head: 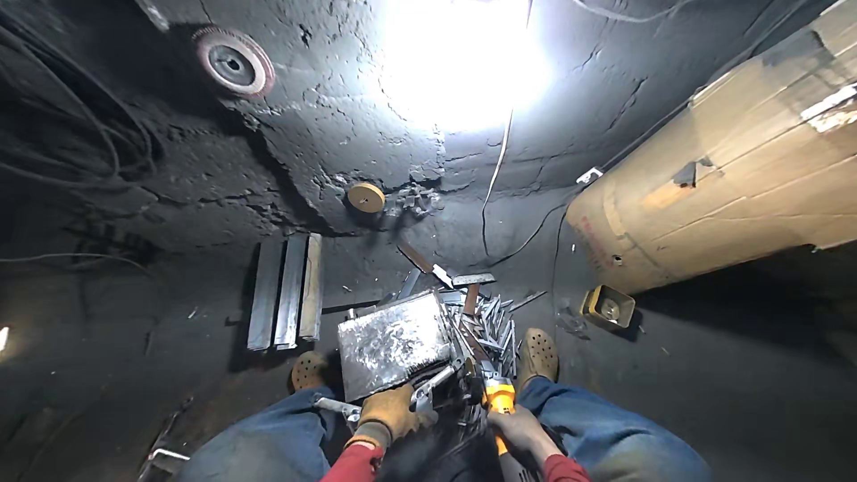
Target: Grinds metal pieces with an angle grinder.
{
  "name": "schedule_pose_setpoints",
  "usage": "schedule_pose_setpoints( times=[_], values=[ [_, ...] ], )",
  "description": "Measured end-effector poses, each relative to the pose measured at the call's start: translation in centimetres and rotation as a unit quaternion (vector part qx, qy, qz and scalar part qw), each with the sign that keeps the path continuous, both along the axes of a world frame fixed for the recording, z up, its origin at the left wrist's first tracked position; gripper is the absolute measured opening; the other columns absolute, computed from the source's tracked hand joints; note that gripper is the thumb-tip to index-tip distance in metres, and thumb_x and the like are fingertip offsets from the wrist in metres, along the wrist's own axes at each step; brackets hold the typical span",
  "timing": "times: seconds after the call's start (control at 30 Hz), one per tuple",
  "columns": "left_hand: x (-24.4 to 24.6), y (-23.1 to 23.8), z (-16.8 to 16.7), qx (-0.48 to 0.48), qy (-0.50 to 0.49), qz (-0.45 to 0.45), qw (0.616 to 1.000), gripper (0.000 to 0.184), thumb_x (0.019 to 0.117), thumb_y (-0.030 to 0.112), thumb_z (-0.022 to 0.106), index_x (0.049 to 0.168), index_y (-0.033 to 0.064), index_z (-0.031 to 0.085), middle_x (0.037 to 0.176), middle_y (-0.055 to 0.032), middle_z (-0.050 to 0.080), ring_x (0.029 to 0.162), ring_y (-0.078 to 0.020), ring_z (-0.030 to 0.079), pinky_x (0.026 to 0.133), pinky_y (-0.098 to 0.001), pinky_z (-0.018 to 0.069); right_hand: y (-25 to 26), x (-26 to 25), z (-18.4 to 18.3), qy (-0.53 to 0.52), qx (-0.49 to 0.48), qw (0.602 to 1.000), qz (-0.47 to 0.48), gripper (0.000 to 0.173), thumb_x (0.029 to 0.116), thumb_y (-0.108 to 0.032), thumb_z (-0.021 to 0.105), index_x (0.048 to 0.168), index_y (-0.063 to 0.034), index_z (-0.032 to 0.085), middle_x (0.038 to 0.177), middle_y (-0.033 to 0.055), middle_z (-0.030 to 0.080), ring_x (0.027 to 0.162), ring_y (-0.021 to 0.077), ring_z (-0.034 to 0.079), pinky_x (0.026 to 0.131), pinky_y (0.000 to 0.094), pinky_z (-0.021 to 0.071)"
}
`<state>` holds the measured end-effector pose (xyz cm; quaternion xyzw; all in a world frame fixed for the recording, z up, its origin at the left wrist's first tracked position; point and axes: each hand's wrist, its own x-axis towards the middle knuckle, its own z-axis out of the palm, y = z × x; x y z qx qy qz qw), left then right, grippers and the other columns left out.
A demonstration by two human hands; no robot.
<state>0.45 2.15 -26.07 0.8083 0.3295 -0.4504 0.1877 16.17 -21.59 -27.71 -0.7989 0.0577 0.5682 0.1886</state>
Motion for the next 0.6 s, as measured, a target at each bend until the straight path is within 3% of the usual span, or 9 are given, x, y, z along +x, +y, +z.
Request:
schedule_pose_setpoints(
  times=[0.6],
  values=[
    [0.16,-0.01,-0.24,-0.005,0.012,-0.003,1.0,0.061,0.0863,0.06,0.065,0.132,0.02,0.061,0.12,-0.0124,0.073,0.113,-0.0378,0.07,0.092,-0.0676,0.0527,0.69,0.44,-0.05,0.015,0.002,1.0,-0.011,0.067,0.0786,-0.051,0.082,0.124,-0.0043,0.066,0.114,0.0141,0.072,0.109,0.027,0.069,0.097,0.0505,0.0544]
  ],
)
